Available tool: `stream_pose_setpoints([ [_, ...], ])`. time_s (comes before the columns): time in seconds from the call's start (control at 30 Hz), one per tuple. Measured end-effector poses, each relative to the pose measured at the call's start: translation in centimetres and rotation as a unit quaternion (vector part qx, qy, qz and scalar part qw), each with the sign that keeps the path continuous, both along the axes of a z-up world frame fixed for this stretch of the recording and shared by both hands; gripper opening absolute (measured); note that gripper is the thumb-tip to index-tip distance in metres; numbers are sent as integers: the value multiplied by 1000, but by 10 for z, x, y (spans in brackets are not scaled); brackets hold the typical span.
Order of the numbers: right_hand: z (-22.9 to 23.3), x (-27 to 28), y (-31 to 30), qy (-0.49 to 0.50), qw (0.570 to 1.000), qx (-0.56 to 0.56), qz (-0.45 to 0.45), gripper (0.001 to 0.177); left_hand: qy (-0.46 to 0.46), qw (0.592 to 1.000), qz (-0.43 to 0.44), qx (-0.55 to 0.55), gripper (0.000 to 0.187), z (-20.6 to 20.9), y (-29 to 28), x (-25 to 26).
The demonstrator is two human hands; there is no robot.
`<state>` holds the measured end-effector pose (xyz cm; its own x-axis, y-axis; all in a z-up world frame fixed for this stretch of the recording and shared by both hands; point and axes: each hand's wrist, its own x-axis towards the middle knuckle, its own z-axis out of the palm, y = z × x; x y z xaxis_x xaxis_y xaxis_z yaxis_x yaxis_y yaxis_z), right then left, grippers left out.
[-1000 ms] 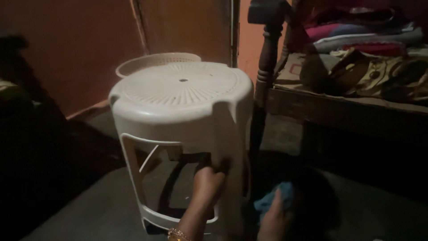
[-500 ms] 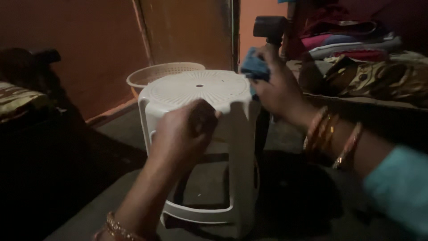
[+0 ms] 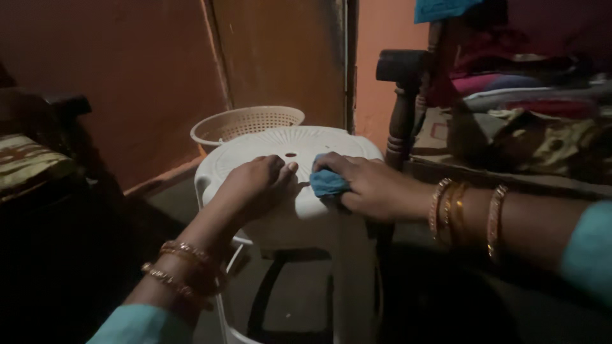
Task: The person cleans a plastic stool by hand using a blue cloth, wiping both the top surface and the underside of the stool.
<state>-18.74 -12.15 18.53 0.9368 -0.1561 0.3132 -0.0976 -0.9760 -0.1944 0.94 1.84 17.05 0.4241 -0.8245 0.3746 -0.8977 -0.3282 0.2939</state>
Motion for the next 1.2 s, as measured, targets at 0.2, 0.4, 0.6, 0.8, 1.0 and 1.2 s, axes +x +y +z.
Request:
stream_pose_setpoints([
  [0.2, -13, 43, -75, -79, 996, -31, -1, 49, -27, 994, 61, 84, 56, 8, -37, 41],
  [0.4, 1, 52, -68, 4, 981, 124, -150, 50, -54, 986, 94, 126, 64, 7, -43, 44],
  [0.6, -22, 66, -11, -82, 988, 75, 104, 51, 55, 992, 102, 57, 80, 2, -42, 67],
  [0.8, 4, 99, -4, 77, 981, 177, -30, 54, 330, 929, 18, -163, 98, -9, -41, 99],
  [1.0, 12, 116, -58, 8, 984, 72, -160, 46, 204, 967, 86, -129, 103, -8, -40, 100],
  [1.2, -4, 135, -21, -23, 995, 88, -34, 47, 220, 957, 86, -168, 100, -2, -29, 84],
])
